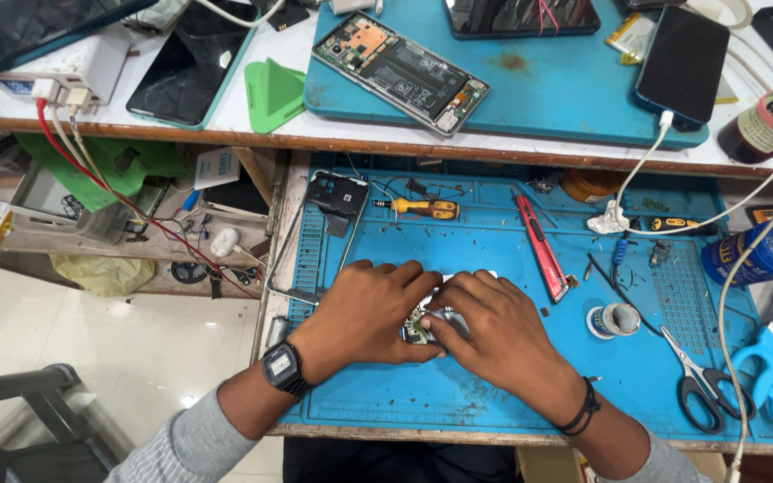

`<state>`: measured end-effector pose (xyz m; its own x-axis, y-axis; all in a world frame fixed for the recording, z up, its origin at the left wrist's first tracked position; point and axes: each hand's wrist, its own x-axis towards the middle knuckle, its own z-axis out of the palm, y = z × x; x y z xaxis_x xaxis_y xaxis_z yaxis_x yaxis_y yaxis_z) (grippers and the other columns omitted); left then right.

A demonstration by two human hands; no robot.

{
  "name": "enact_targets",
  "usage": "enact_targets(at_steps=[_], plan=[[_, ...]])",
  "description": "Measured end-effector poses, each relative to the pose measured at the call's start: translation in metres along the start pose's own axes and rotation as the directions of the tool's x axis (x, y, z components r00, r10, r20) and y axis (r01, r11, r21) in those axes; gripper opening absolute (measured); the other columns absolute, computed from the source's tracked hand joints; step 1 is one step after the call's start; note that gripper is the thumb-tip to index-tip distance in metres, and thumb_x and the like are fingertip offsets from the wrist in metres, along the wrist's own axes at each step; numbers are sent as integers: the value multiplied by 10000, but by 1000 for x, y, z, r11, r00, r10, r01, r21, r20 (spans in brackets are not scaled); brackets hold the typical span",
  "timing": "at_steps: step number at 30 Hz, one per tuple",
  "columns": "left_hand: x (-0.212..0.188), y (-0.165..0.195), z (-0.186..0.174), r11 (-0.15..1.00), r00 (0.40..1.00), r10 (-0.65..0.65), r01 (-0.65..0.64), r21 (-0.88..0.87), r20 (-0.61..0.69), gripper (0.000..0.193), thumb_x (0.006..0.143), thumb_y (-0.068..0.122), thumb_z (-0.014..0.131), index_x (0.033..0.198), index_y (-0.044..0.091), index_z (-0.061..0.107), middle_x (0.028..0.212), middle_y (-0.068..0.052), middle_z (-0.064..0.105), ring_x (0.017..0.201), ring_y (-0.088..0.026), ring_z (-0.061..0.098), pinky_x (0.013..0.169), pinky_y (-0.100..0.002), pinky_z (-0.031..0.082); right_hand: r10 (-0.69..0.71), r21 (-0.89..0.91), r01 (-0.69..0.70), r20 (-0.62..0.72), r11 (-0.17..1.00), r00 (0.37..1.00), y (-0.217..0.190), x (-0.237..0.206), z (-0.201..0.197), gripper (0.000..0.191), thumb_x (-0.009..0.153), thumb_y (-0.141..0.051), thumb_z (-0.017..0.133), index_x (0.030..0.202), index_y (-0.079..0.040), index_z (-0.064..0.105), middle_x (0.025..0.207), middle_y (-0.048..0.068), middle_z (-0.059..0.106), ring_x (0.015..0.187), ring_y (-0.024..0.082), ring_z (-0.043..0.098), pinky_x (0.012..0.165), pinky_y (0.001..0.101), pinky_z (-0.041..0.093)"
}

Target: The person uses a utility knife to trim and position a spring-loaded component on a white plastic plate, then aligns the part and a small circuit board on the plate. They then use a screwdriver to drive screws securing the assembly and hold up the finished plate.

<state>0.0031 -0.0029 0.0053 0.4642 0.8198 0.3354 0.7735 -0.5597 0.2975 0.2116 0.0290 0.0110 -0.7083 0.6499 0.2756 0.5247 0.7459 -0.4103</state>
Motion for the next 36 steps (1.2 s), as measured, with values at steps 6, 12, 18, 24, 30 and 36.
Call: enact_targets(at_steps=[6,12,18,24,30,36], plan=[[0,-1,1,1000,1000,14,-14,9,-19,683,680,565,809,1142,84,657,894,-73,659,731,-281,694,602,-421,526,-3,-9,3,9,1000,1000,1,0,1,279,851,-333,745,914,-64,710,944,68,667,847,267,624,725,428,496],[0,-1,1,1000,1000,15,-15,-2,-4,681,682,572,809,1128,81,655,872,-75,649,726,-279,692,592,-421,522,-24,-14,24,-13,1000,1000,1,-1,2,290,856,-328,741,950,-55,713,978,70,673,856,270,622,732,429,495],[0,-1,0,1000,1000,-1,1,-3,1,664,678,560,811,1122,90,661,884,-67,659,727,-277,695,590,-418,522,-15,-21,15,8,1000,1000,1,0,2,283,851,-334,746,929,-64,715,977,60,674,851,258,622,736,420,496],[1,0,-1,1000,1000,2,-2,6,-9,661,684,561,812,1123,89,662,890,-69,663,725,-280,696,595,-420,525,-20,-28,20,2,999,1000,1,-1,1,298,858,-344,744,944,-60,714,964,65,664,859,262,620,740,424,492],[0,-1,-1,1000,1000,8,-8,3,-5,664,689,561,810,1126,84,659,886,-72,656,729,-280,693,599,-421,525,-5,-28,6,21,1000,1000,1,-1,1,300,864,-345,739,959,-61,714,963,62,663,869,258,623,754,423,494],[0,0,-1,1000,1000,10,-10,-2,-2,672,681,562,811,1126,83,655,889,-75,651,737,-282,693,602,-424,523,-17,-34,17,13,999,1000,0,-1,1,304,865,-342,728,965,-55,711,987,69,662,882,263,620,760,425,493]])
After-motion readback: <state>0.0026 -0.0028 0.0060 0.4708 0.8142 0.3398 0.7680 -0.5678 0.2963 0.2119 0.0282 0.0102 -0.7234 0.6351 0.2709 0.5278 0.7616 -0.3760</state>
